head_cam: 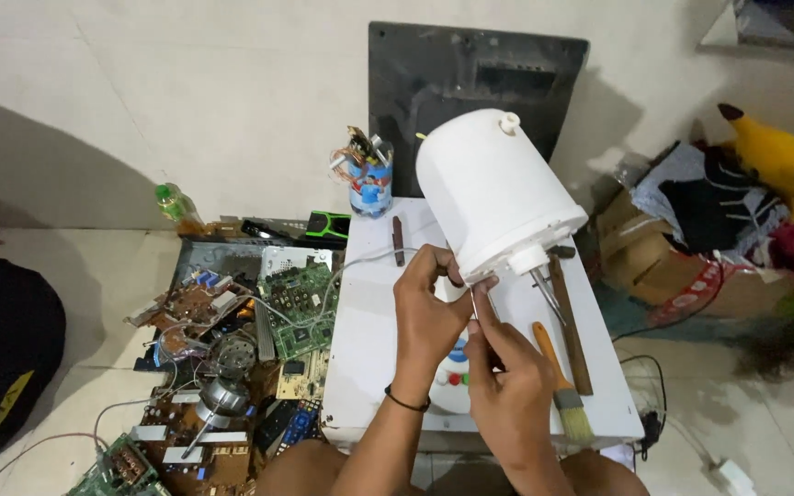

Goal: Removing the white plastic motor cover from a standing fan base using a screwdriver for prying.

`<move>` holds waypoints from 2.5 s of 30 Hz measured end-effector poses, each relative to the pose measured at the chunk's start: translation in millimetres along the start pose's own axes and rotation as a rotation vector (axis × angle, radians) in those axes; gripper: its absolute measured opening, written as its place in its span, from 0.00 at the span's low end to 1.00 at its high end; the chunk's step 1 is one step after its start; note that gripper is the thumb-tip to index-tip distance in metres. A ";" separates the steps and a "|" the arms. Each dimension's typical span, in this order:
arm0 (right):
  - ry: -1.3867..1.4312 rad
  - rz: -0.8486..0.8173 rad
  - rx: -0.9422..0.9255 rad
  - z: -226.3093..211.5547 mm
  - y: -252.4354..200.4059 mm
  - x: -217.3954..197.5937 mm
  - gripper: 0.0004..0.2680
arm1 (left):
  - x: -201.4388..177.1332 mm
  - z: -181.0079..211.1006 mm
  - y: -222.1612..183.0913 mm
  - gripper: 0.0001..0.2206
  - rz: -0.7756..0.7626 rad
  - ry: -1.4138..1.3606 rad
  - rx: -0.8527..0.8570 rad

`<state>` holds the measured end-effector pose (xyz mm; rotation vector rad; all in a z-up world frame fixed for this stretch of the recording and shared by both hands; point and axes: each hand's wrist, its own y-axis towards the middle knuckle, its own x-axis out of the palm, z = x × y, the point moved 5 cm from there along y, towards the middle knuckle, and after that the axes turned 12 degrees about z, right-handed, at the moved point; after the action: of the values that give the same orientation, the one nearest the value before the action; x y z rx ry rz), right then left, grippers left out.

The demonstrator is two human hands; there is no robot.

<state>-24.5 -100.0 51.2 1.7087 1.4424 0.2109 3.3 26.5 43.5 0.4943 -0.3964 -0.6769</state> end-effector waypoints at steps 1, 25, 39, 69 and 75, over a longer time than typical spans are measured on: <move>0.052 0.006 0.016 1.0 -1.7 -0.5 0.17 | 0.5 -2.7 -1.4 0.14 0.015 -0.022 -0.002; 0.562 0.153 0.751 5.4 -24.1 30.5 0.20 | -0.8 -2.2 65.9 0.57 -0.129 -0.209 0.249; 0.517 0.130 0.561 9.4 -34.8 20.2 0.20 | 24.8 56.5 74.4 0.20 -0.088 0.021 0.341; 0.536 0.175 0.752 15.4 -29.4 21.1 0.20 | 28.4 59.8 64.1 0.19 -0.030 0.071 0.349; 0.602 0.262 0.866 10.8 -30.5 25.9 0.20 | 21.4 62.3 64.5 0.19 0.036 0.142 0.434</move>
<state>-31.7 -84.3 13.5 2.7088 1.8954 0.2810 19.4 36.7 133.7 0.9395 -0.4188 -0.5159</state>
